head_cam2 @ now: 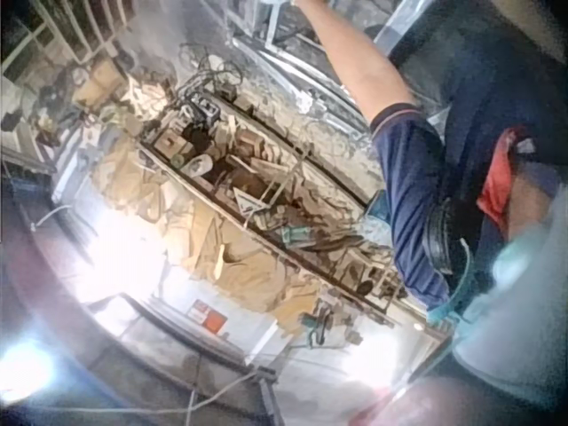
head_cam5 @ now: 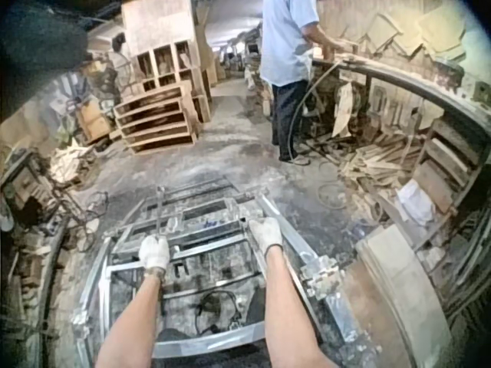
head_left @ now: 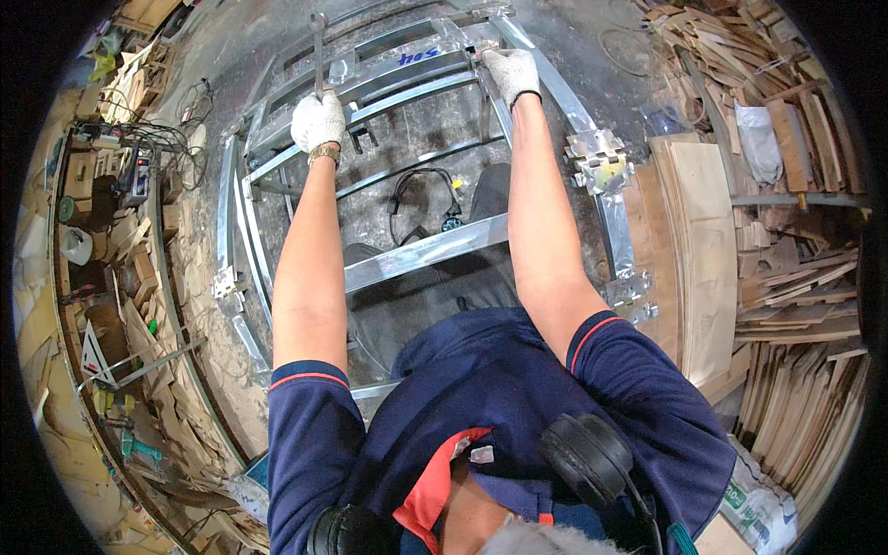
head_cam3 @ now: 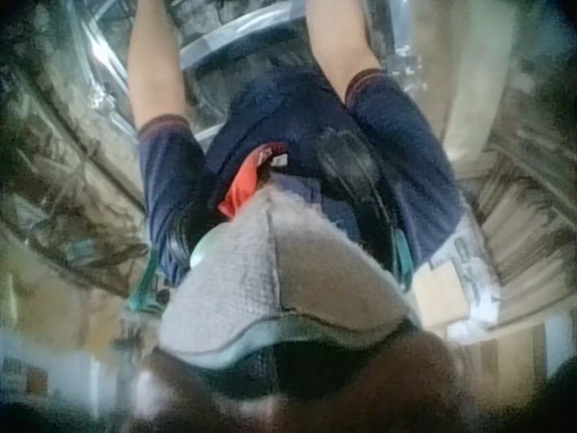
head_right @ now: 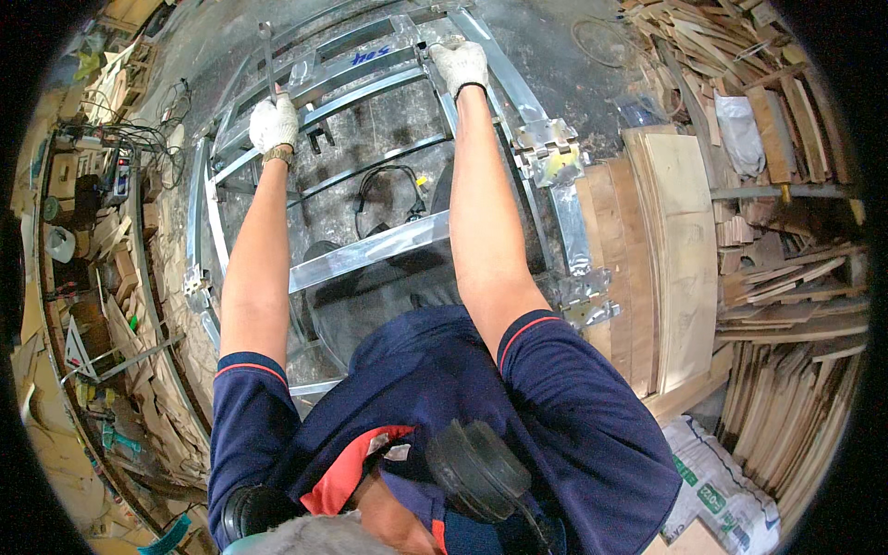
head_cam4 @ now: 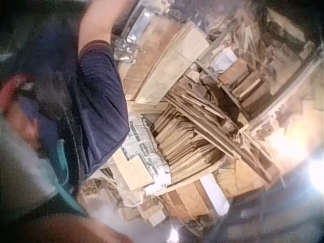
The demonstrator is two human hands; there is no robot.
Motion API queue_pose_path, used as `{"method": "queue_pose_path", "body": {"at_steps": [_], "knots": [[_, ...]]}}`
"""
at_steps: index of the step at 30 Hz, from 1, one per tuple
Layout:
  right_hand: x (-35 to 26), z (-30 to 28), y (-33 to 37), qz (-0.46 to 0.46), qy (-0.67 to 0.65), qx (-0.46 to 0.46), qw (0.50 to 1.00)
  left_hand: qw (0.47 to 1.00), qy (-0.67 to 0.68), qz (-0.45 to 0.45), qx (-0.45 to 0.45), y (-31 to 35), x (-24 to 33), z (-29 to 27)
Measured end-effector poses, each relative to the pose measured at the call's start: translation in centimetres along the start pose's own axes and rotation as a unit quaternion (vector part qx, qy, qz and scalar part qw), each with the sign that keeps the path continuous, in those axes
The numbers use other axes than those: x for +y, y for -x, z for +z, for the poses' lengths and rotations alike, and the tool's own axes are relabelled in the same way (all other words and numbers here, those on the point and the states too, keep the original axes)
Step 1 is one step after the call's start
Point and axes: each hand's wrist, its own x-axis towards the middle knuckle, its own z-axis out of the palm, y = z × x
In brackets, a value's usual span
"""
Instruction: The person assembles a metal frame by positioning and securing crossbars using a wrench. They repeatedly tighten bolts at various joints to stabilize the structure.
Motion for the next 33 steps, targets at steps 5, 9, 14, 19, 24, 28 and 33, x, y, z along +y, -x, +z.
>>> {"method": "queue_pose_path", "body": {"at_steps": [5,9,14,19,24,28,33], "knots": [[0.0,0.4,0.8,0.021,-0.024,0.049,0.998,1.0,0.014,-0.017,-0.005,-0.1,-0.1,0.2],[1.5,1.1,-0.2,0.023,-0.105,-0.01,0.994,0.989,0.144,-0.008,0.013,-0.3,-0.7,0.0],[1.7,1.9,-1.2,-0.01,-0.079,0.021,0.997,0.884,0.464,-0.056,-0.005,3.4,-1.4,-3.0],[1.0,0.8,-0.6,0.037,0.066,0.008,0.997,0.867,0.473,-0.115,-0.108,11.4,-2.2,-9.6],[0.8,0.5,-0.4,-0.007,0.018,0.005,1.0,0.901,0.408,-0.057,-0.136,18.3,-3.2,-14.8],[0.7,0.3,-0.5,-0.026,0.018,-0.005,0.999,0.929,0.321,0.018,-0.184,23.4,-6.0,-17.4],[0.8,-0.6,-0.9,-0.017,-0.026,-0.076,0.997,0.891,0.156,0.224,-0.363,27.8,-8.9,-18.4]]}}
